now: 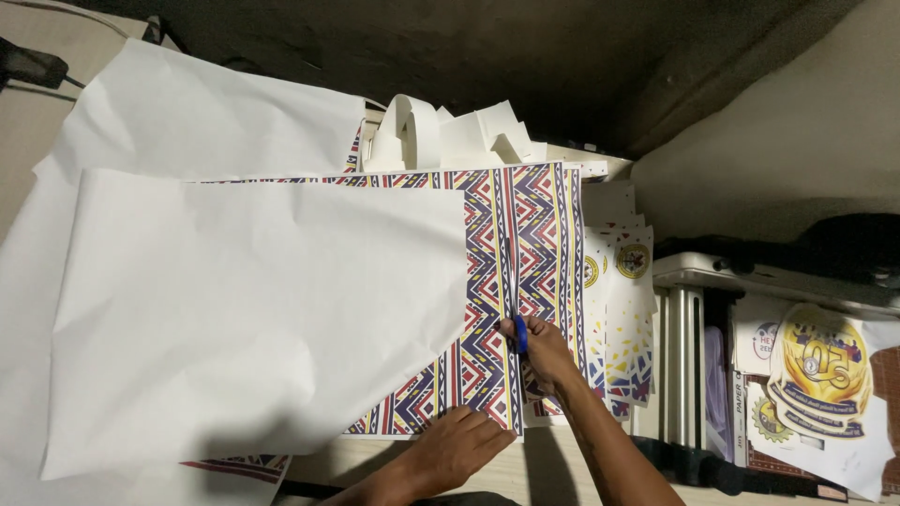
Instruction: The person uses blue-handled scissors to cut a large sheet of patterned fabric on a table. They trim the edges and cut the fabric into strips, occasionally adjusting the material's position. The workspace includes a laminating machine and other printed materials.
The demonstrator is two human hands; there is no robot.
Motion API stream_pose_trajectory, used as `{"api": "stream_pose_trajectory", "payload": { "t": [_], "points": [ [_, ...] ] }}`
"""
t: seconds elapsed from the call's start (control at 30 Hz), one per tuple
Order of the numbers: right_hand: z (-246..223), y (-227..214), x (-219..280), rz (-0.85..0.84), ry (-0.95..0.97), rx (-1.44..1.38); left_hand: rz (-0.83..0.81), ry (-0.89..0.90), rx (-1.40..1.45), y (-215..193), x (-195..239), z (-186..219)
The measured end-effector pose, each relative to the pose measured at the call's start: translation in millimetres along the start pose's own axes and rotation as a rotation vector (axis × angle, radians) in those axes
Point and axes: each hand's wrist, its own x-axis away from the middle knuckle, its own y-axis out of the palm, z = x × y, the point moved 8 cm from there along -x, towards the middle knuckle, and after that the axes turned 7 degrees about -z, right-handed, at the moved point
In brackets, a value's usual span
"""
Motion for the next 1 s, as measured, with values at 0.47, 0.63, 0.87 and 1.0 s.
{"api": "stream_pose_trajectory", "payload": {
  "t": [0.47,0.63,0.87,1.0],
  "points": [
    [-32.0,7.1,-11.0,-0.032,-0.004,-0.155,-0.022,0.044,0.044,-5.8,0.8,7.0],
    [-34.9,6.8,-6.5,-0.007,-0.016,-0.074,-0.039,0.042,0.08,9.0,6.5,1.2],
    [-39.2,-2.3,-33.9,0.01,-0.06,-0.053,-0.032,0.064,0.069,2.1,2.2,4.5],
    [-34.4,-10.0,-68.5,-0.053,-0.125,-0.023,0.0,0.08,0.058,18.2,6.7,-0.7]
  ]
}}
